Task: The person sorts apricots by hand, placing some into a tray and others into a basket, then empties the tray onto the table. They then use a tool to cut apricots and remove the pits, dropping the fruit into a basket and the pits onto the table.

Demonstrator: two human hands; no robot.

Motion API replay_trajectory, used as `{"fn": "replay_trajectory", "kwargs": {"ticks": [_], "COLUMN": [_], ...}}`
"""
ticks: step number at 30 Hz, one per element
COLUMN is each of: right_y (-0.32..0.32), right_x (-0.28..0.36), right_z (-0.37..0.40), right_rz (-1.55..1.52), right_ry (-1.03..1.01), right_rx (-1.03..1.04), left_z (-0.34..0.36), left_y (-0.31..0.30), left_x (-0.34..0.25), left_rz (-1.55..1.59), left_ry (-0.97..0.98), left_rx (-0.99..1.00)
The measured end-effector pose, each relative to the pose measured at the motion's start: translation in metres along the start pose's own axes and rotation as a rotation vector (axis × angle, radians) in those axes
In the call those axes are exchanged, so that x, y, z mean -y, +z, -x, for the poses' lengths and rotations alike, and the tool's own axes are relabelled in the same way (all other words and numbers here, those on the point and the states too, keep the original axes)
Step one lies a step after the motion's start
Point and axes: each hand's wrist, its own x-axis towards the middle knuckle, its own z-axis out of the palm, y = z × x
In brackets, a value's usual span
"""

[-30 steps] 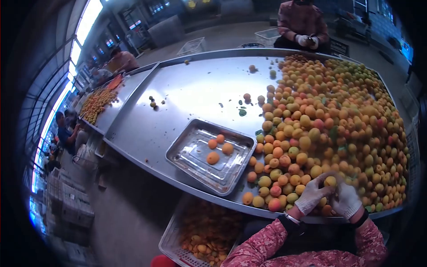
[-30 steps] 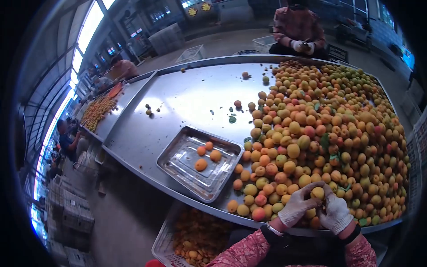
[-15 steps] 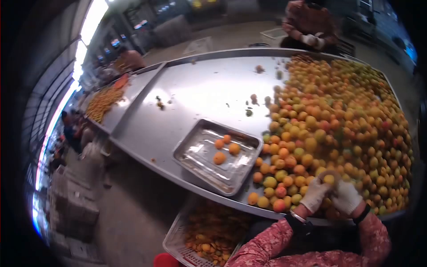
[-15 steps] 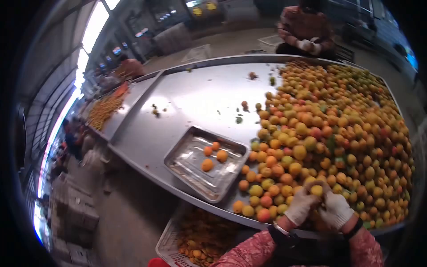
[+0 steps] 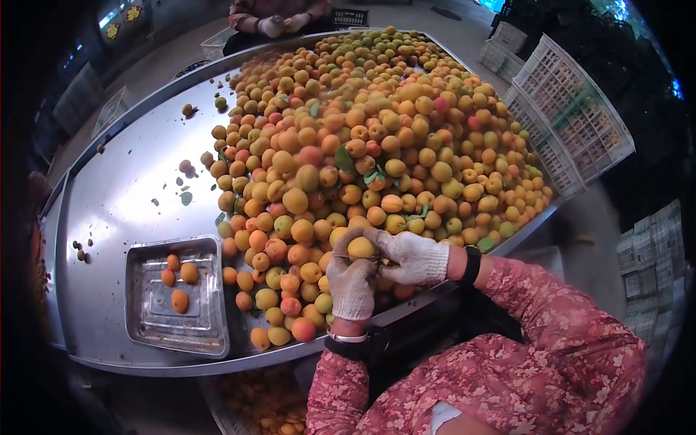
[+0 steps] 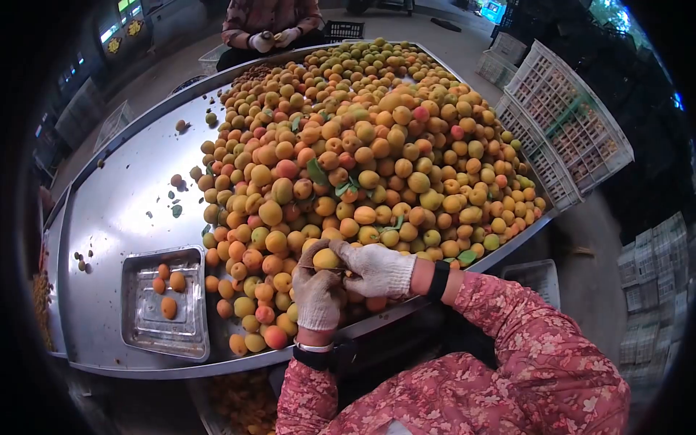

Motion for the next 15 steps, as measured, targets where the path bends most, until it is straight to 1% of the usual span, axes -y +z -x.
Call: {"fn": "replay_trajectory", "kwargs": {"ticks": [2, 3, 4, 6, 13, 15], "right_y": [-0.005, -0.005, -0.006, -0.006, -0.018, -0.023], "right_x": [0.005, 0.005, 0.004, 0.002, 0.010, 0.003], "right_z": [0.000, 0.000, 0.003, 0.004, 0.008, 0.007], "right_rz": [-0.073, -0.051, -0.046, -0.143, -0.120, -0.462], "right_ry": [0.034, 0.061, 0.070, -0.011, 0.017, 0.245], "right_rx": [0.058, 0.088, 0.082, 0.044, 0.010, 0.047], "left_z": [0.002, 0.002, 0.004, 0.005, 0.008, 0.009], "left_y": [0.002, 0.004, 0.006, 0.007, 0.009, 0.005], "left_x": [-0.001, -0.002, -0.002, -0.003, -0.001, 0.009], "left_rz": [-0.004, -0.012, -0.007, -0.036, 0.004, 0.012], "left_ry": [-0.025, -0.019, -0.023, -0.001, 0.016, -0.018], "left_rx": [-0.015, -0.014, -0.004, -0.013, 0.025, 0.020]}}
